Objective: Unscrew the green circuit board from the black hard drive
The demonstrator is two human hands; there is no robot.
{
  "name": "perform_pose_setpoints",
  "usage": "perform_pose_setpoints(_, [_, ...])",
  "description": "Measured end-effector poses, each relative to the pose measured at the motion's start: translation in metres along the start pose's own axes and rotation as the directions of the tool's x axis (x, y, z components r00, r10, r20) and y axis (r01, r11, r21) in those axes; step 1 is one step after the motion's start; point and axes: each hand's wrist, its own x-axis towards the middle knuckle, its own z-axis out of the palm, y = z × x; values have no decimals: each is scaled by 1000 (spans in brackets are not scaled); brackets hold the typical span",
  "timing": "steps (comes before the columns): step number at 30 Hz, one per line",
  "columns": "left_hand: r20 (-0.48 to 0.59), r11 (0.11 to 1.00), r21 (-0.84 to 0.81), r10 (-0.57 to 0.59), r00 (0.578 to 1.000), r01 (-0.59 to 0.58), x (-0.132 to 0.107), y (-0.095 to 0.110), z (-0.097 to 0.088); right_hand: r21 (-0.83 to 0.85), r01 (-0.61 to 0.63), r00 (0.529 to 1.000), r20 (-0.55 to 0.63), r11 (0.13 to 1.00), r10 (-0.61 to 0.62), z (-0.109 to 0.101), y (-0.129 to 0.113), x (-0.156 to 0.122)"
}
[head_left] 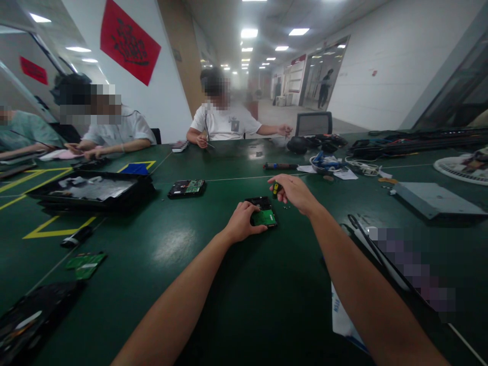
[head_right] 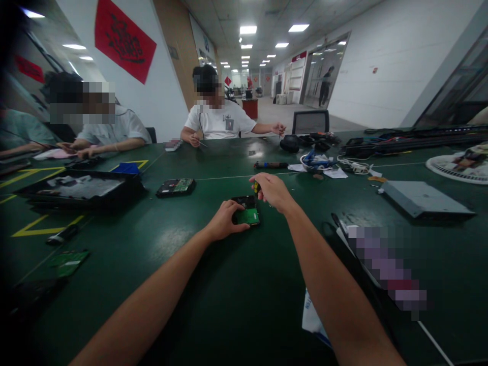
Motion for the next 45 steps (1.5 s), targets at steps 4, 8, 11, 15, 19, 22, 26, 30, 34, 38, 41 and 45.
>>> perform_pose_setpoints(4, [-7, 1000, 1, 6, 1000, -6, 0, -1, 1, -66, 6, 999, -53, 998, -9, 0, 3, 1])
perform_pose_setpoints(8, [-16, 1000, 2, 4, 1000, -4, 0, -2, 3, -7, -30, 997, -71, 1000, 29, 2, 3, 1])
perform_pose_setpoints(11, [-19, 1000, 6, 14, 1000, -14, 0, -3, 4, 6, -12, 999, -42, 1000, 12, 3, 0, 0])
perform_pose_setpoints(15, [-14, 1000, 9, 7, 1000, -7, 0, -3, 3, -93, 44, 998, -40, 995, -48, 2, -4, -3])
perform_pose_setpoints(19, [-4, 1000, 2, 8, 1000, -8, 1, -3, 2, -214, 54, 994, -84, 975, -74, 0, -4, -3])
perform_pose_setpoints(22, [2, 1000, -2, 6, 1000, -6, 1, -3, 2, -210, 55, 992, -100, 976, -77, -1, -2, -2])
perform_pose_setpoints(26, [-4, 1000, 6, 0, 1000, 0, 1, -2, 2, -131, 87, 994, -54, 987, -95, 1, -2, -1])
perform_pose_setpoints(30, [0, 1000, 6, 3, 1000, -3, 1, -1, 1, -63, 24, 997, -68, 998, -28, 2, -2, -1])
perform_pose_setpoints(34, [-4, 1000, 2, 8, 1000, -8, 1, 0, 0, -141, 58, 995, -68, 988, -68, 1, -3, -1])
perform_pose_setpoints(38, [-3, 1000, 9, 15, 1000, -15, 1, -1, 0, -227, 66, 989, -112, 972, -93, 0, -4, -2])
perform_pose_setpoints(41, [1, 1000, 17, 11, 1000, -11, 1, -1, 1, -202, 68, 989, -115, 977, -93, 1, -3, -2])
perform_pose_setpoints(45, [5, 1000, 14, 6, 1000, -6, 1, -3, 1, -150, 97, 991, -78, 984, -110, 1, -6, -3])
